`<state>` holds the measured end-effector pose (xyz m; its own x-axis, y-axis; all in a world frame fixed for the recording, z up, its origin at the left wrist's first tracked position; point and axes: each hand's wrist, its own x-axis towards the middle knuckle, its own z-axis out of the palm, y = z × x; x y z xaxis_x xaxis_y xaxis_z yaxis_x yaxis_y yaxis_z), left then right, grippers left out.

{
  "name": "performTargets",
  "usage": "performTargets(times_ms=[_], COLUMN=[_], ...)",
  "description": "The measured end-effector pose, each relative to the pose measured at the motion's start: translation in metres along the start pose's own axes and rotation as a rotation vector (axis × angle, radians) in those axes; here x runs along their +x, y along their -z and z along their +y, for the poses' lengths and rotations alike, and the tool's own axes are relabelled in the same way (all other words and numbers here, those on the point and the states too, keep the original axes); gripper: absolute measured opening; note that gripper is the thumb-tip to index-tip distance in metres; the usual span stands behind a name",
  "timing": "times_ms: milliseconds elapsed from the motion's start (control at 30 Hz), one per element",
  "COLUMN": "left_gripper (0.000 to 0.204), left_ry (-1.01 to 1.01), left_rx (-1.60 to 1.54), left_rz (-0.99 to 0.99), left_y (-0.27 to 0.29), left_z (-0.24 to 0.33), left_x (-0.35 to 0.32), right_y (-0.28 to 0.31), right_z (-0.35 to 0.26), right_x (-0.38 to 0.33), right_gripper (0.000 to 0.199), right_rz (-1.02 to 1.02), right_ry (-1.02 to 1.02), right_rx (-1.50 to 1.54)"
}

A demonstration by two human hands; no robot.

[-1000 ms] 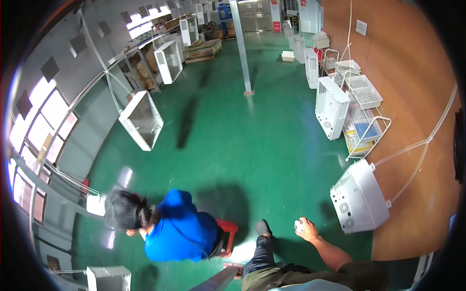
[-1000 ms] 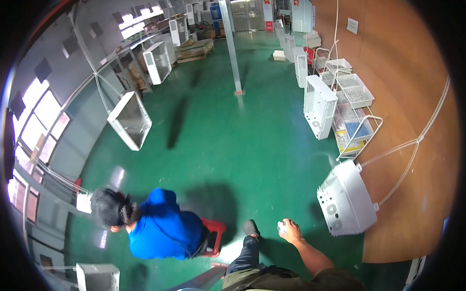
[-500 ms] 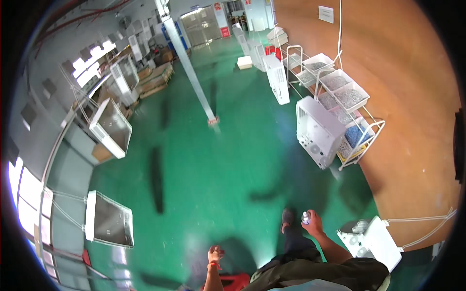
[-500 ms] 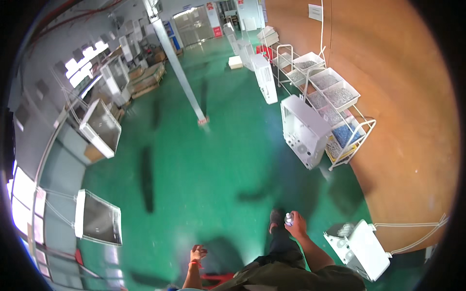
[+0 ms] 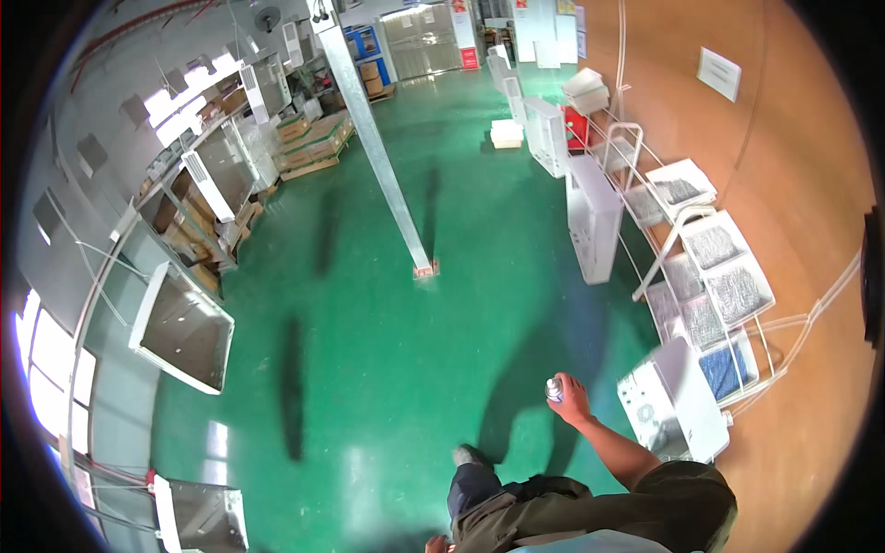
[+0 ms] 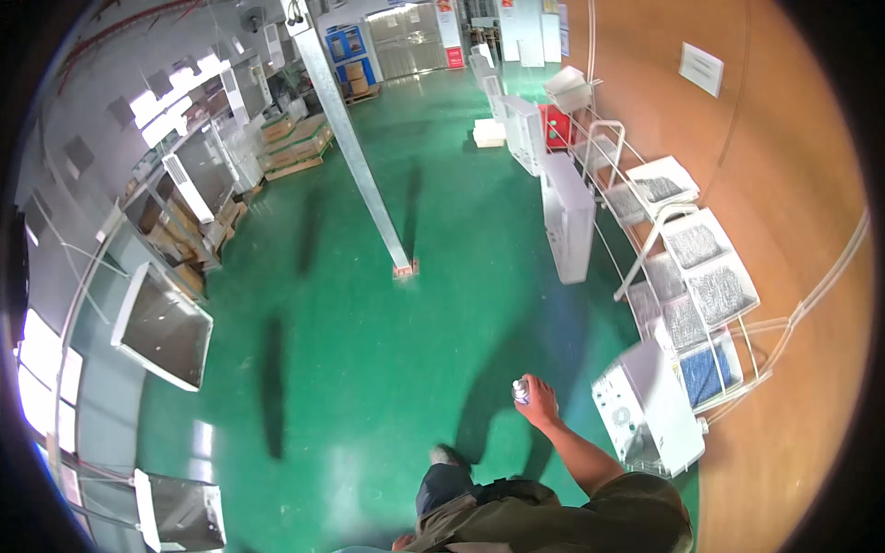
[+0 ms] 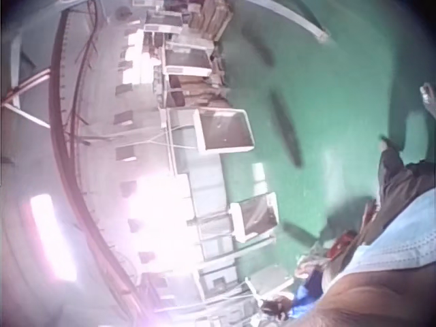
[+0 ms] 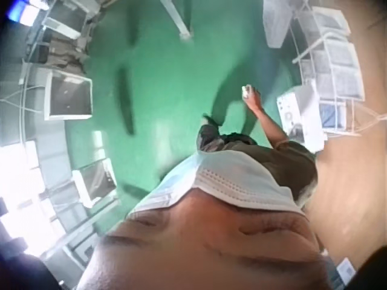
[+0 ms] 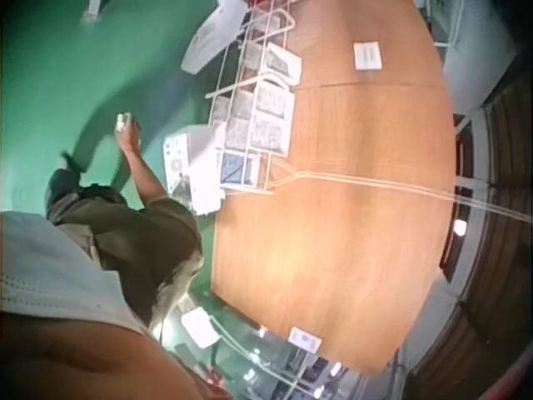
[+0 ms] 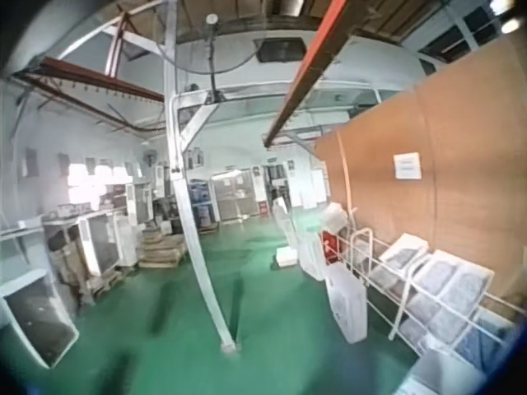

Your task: Spray painting the interior of metal enclosures hanging from a conveyor line.

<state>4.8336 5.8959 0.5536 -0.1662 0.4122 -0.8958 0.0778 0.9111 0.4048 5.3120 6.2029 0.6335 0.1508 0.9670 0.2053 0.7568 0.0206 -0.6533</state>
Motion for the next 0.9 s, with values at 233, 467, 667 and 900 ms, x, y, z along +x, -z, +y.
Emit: performTargets(times_ms=[233,467,667,900], left_gripper=[0.033,0.031,0.033,0.030], left_ry=[0.049,-0.400,-0.691,-0.469], left_rx=[0.045,0.182,0.118,0.456], left_rz=[-0.056,0.196,0.270,-0.129], left_y=[0.012,0.126,0.103,-0.007], left_z=[0.227,0.681,1.019,1.094], left_x=[0.125,0.273,0.316,0.401], right_y=[-0.050,-0.084,-0.152,-0.198], right_z=[0.030,0.088,0.129,0.200], right_x=[0.208,0.244,0.363,0.747], right_gripper=[0.063,0.069,0.076,0.068], right_rz=[0.227,0.247,0.001,0.047], right_ry=[-0.265,-0.761,-1.168,-0.842], right_rx=[0.051,-0.119,-0.241,0.146])
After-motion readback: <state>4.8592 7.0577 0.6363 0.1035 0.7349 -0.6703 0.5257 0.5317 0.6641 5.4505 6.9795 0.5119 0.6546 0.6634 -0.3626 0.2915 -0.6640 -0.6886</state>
